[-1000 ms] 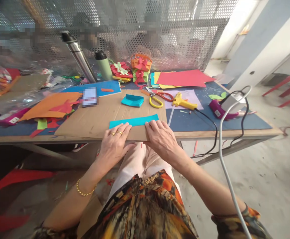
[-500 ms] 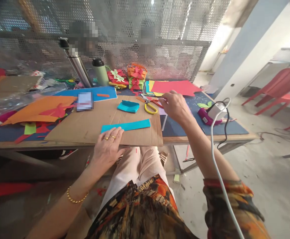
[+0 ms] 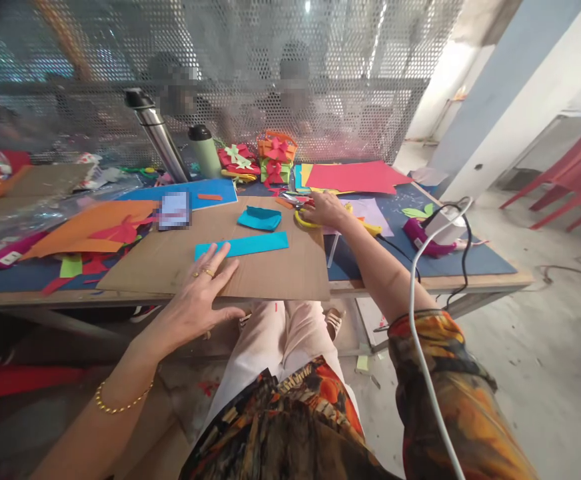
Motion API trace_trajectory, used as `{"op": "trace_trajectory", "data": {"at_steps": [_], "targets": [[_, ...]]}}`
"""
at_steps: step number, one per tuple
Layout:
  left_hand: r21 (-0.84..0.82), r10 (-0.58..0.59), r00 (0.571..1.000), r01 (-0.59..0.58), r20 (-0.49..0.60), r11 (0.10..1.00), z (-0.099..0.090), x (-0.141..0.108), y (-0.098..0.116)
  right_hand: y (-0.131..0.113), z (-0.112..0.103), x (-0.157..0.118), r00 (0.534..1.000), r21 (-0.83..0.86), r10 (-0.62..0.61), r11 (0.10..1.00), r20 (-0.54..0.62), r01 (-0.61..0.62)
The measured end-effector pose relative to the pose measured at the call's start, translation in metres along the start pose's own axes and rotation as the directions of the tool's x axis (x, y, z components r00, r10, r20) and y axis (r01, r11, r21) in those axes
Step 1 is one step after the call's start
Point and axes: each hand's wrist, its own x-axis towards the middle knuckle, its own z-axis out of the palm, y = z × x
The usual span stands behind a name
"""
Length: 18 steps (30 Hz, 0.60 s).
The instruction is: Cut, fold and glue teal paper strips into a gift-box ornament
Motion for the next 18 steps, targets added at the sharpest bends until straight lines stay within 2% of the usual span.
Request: {"op": "trace_trajectory", "data": {"at_steps": [3,6,7,8,10,11,12,13,15,17,18], "targets": [[-0.141,0.009,0.999,-0.015,-0.040,0.990,-0.011,0.009,0.008,0.002,-0.005,-0.004,0.994,0.123,0.071,0.991,-0.089,-0.060],[-0.300,-0.019,0.993,-0.016,-0.113,0.954,-0.014,0.028,0.021,-0.004,-0.014,-0.009,0.982,0.280,0.103,0.958,-0.156,-0.055],[-0.370,-0.039,0.991,-0.012,-0.129,0.929,-0.011,0.037,0.026,-0.007,-0.017,-0.011,0.978,0.398,0.120,0.916,-0.170,-0.043],[-0.453,-0.064,0.988,-0.006,-0.139,0.892,-0.008,0.048,0.032,-0.011,-0.020,-0.013,0.975,0.547,0.142,0.836,-0.169,-0.026],[-0.649,-0.158,0.983,0.059,-0.095,0.759,0.003,0.072,0.042,-0.019,-0.022,-0.019,0.977,0.825,0.170,0.564,-0.129,0.011],[-0.744,-0.210,0.977,0.120,-0.027,0.657,0.009,0.085,0.048,-0.022,-0.022,-0.022,0.980,0.904,0.167,0.427,-0.104,0.023],[-0.820,-0.266,0.963,0.183,0.038,0.543,0.015,0.099,0.053,-0.025,-0.021,-0.024,0.984,0.943,0.156,0.332,-0.086,0.030],[-0.872,-0.321,0.942,0.234,0.094,0.431,0.021,0.113,0.058,-0.028,-0.019,-0.026,0.987,0.961,0.145,0.276,-0.075,0.033],[-0.930,-0.427,0.894,0.264,0.136,0.257,0.030,0.138,0.066,-0.032,-0.015,-0.028,0.987,0.970,0.138,0.240,-0.078,0.043],[-0.954,-0.494,0.853,0.268,0.171,0.133,0.037,0.158,0.073,-0.036,-0.010,-0.029,0.983,0.970,0.155,0.236,-0.098,0.059],[-0.959,-0.521,0.836,0.264,0.173,0.104,0.039,0.166,0.074,-0.038,-0.009,-0.029,0.979,0.971,0.170,0.229,-0.113,0.072]]}}
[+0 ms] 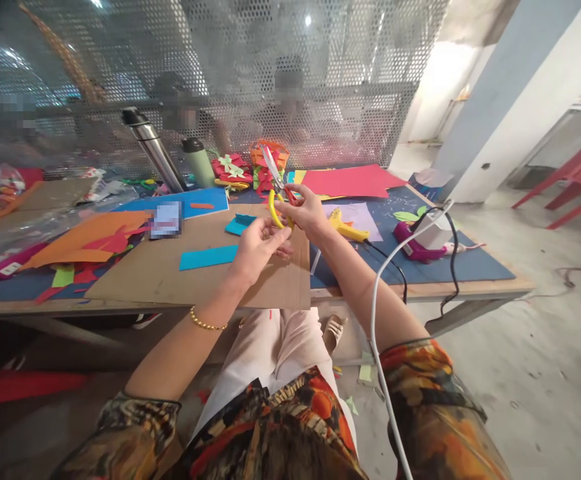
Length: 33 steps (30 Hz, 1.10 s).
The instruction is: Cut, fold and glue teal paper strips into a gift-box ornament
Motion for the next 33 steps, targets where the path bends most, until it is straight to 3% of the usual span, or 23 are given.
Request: {"op": "trace_trajectory", "data": {"at_steps": [6,13,17,20,22,24,29,33], "targets": [[-0.046,0.099,0.987,-0.105,-0.127,0.993,0.004,0.008,-0.004,-0.002,0.010,-0.004,0.993,0.031,-0.046,0.998,-0.112,0.049],[-0.074,0.150,0.976,-0.163,-0.157,0.984,0.001,0.001,-0.006,0.001,0.015,-0.004,0.994,0.090,-0.042,0.995,-0.102,0.052],[0.212,0.303,0.932,-0.261,-0.197,0.942,-0.003,-0.001,-0.009,0.003,0.017,-0.003,0.994,0.071,0.014,0.997,-0.106,-0.007],[0.511,0.467,0.874,-0.343,-0.134,0.788,-0.008,-0.004,-0.010,0.002,0.018,-0.003,0.992,0.082,0.029,0.996,-0.120,-0.019],[0.608,0.520,0.851,-0.376,-0.072,0.700,-0.010,-0.005,-0.010,0.003,0.019,-0.003,0.991,0.097,0.029,0.995,-0.132,-0.017],[0.625,0.523,0.852,-0.393,-0.029,0.675,-0.012,-0.007,-0.010,0.004,0.018,-0.002,0.990,0.103,0.028,0.995,-0.137,-0.014],[0.604,0.473,0.881,-0.377,-0.001,0.702,-0.010,-0.003,-0.014,0.003,0.014,0.001,0.990,0.161,0.033,0.987,-0.135,-0.011],[0.376,0.393,0.914,-0.332,-0.099,0.865,-0.006,-0.010,-0.002,0.001,0.012,0.000,0.994,0.166,0.020,0.986,-0.108,-0.002]]}}
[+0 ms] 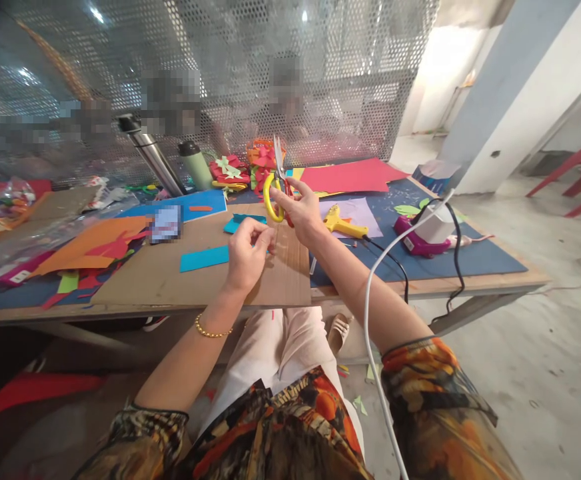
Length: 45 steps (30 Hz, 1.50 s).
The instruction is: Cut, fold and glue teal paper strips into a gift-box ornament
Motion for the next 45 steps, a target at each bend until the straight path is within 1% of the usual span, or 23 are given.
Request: {"op": "trace_trajectory", "data": {"at_steps": [2,4,6,8,10,11,13,14,15,16,17,18,20,21,22,24,26,28,30,32,36,41,45], "targets": [[-0.098,-0.022,0.999,0.025,0.028,0.995,-0.013,-0.011,0.018,0.000,0.000,-0.002,1.000,0.003,-0.005,1.000,0.029,0.005],[-0.091,-0.040,0.987,0.054,0.154,0.994,-0.038,-0.033,0.036,0.000,0.001,-0.004,0.998,0.022,-0.018,1.000,0.055,0.017],[0.013,-0.103,0.964,0.104,0.245,0.995,-0.068,-0.063,0.045,-0.002,0.002,-0.006,0.996,0.039,-0.027,0.999,0.080,0.024],[0.226,-0.245,0.910,0.175,0.334,0.958,-0.100,-0.096,0.038,-0.006,0.003,-0.008,0.993,0.063,-0.020,0.998,0.117,0.012],[0.474,-0.437,0.810,0.230,0.391,0.850,-0.130,-0.126,0.019,-0.013,0.003,-0.009,0.988,0.119,0.001,0.993,0.152,-0.020],[0.641,-0.559,0.726,0.215,0.400,0.737,-0.144,-0.140,0.007,-0.018,0.003,-0.010,0.986,0.153,0.016,0.987,0.168,-0.042],[0.899,-0.756,0.559,0.043,0.341,0.437,-0.170,-0.161,-0.012,-0.026,0.002,-0.014,0.979,0.197,0.045,0.977,0.197,-0.084],[0.948,-0.804,0.516,-0.050,0.294,0.314,-0.182,-0.169,-0.016,-0.030,0.001,-0.016,0.976,0.199,0.055,0.975,0.212,-0.098],[0.972,-0.810,0.538,-0.105,0.234,0.211,-0.192,-0.174,-0.016,-0.033,0.000,-0.020,0.972,0.182,0.062,0.978,0.225,-0.105],[0.978,-0.799,0.563,-0.136,0.210,0.161,-0.201,-0.177,-0.011,-0.036,-0.002,-0.024,0.970,0.146,0.063,0.984,0.235,-0.099],[0.968,-0.766,0.591,-0.152,0.252,0.201,-0.206,-0.176,-0.002,-0.038,-0.005,-0.029,0.969,0.093,0.056,0.992,0.240,-0.080],[0.921,-0.697,0.609,-0.172,0.379,0.351,-0.208,-0.171,0.009,-0.040,-0.009,-0.034,0.970,0.025,0.039,0.999,0.241,-0.047],[0.753,-0.425,0.722,-0.201,0.546,0.627,-0.200,-0.151,0.031,-0.043,-0.018,-0.047,0.968,-0.133,-0.024,0.989,0.250,0.059],[0.669,-0.249,0.789,-0.255,0.561,0.699,-0.191,-0.135,0.038,-0.045,-0.024,-0.055,0.962,-0.219,-0.064,0.968,0.264,0.125],[0.617,-0.079,0.840,-0.327,0.537,0.716,-0.180,-0.118,0.042,-0.047,-0.030,-0.062,0.955,-0.310,-0.096,0.933,0.279,0.184],[0.596,0.136,0.873,-0.426,0.468,0.681,-0.154,-0.080,0.036,-0.053,-0.044,-0.079,0.947,-0.503,-0.126,0.822,0.297,0.267],[0.623,0.137,0.862,-0.454,0.488,0.637,-0.132,-0.048,0.016,-0.059,-0.058,-0.094,0.941,-0.682,-0.129,0.658,0.314,0.318],[0.644,0.028,0.840,-0.437,0.543,0.628,-0.118,-0.028,-0.008,-0.062,-0.072,-0.106,0.930,-0.796,-0.103,0.489,0.353,0.356],[0.633,-0.066,0.798,-0.422,0.599,0.649,-0.113,-0.023,-0.026,-0.061,-0.083,-0.113,0.922,-0.849,-0.064,0.368,0.383,0.378],[0.620,-0.098,0.782,-0.404,0.615,0.672,-0.115,-0.029,-0.034,-0.056,-0.093,-0.115,0.910,-0.867,-0.015,0.298,0.415,0.400],[0.582,-0.031,0.807,-0.398,0.589,0.709,-0.134,-0.052,-0.031,-0.047,-0.106,-0.120,0.857,-0.842,0.055,0.228,0.513,0.489],[0.476,0.120,0.787,-0.478,0.605,0.738,-0.160,-0.071,-0.029,-0.053,-0.112,-0.148,0.776,-0.752,0.028,0.269,0.630,0.601],[0.389,0.226,0.774,-0.519,0.591,0.761,-0.169,-0.075,-0.037,-0.055,-0.106,-0.176,0.771,-0.749,0.006,0.241,0.637,0.617]]}}
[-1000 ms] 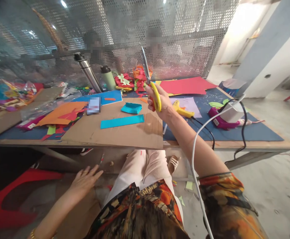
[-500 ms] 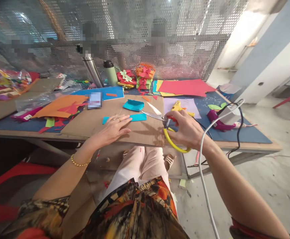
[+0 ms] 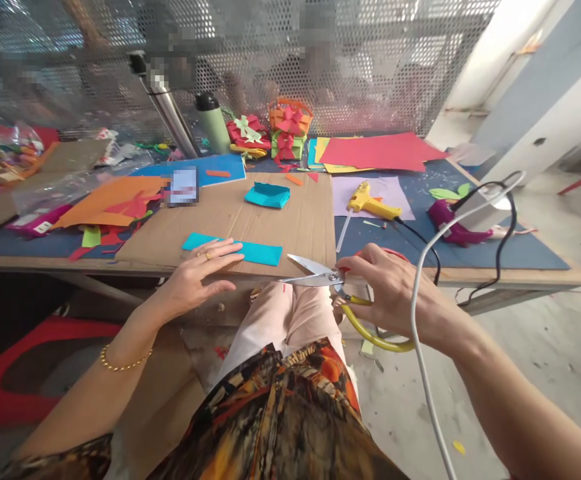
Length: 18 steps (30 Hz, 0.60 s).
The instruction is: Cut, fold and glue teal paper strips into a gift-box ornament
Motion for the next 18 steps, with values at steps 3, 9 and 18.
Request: {"op": "trace_trajectory", "data": {"at_steps": [3,9,18], "targets": [[-0.024,0.026,0.999,-0.026,-0.029,0.999,0.001,-0.001,-0.002,-0.012,0.003,-0.003,1.000,0.006,0.007,1.000,-0.005,-0.006],[-0.029,0.010,1.000,-0.010,-0.008,1.000,-0.001,0.000,0.002,-0.018,-0.002,0.007,0.995,-0.020,0.059,0.998,0.078,-0.058],[-0.038,-0.015,1.000,0.016,0.016,0.999,0.000,0.000,0.003,-0.022,0.004,0.017,0.998,-0.024,-0.005,1.000,0.065,0.006]]}}
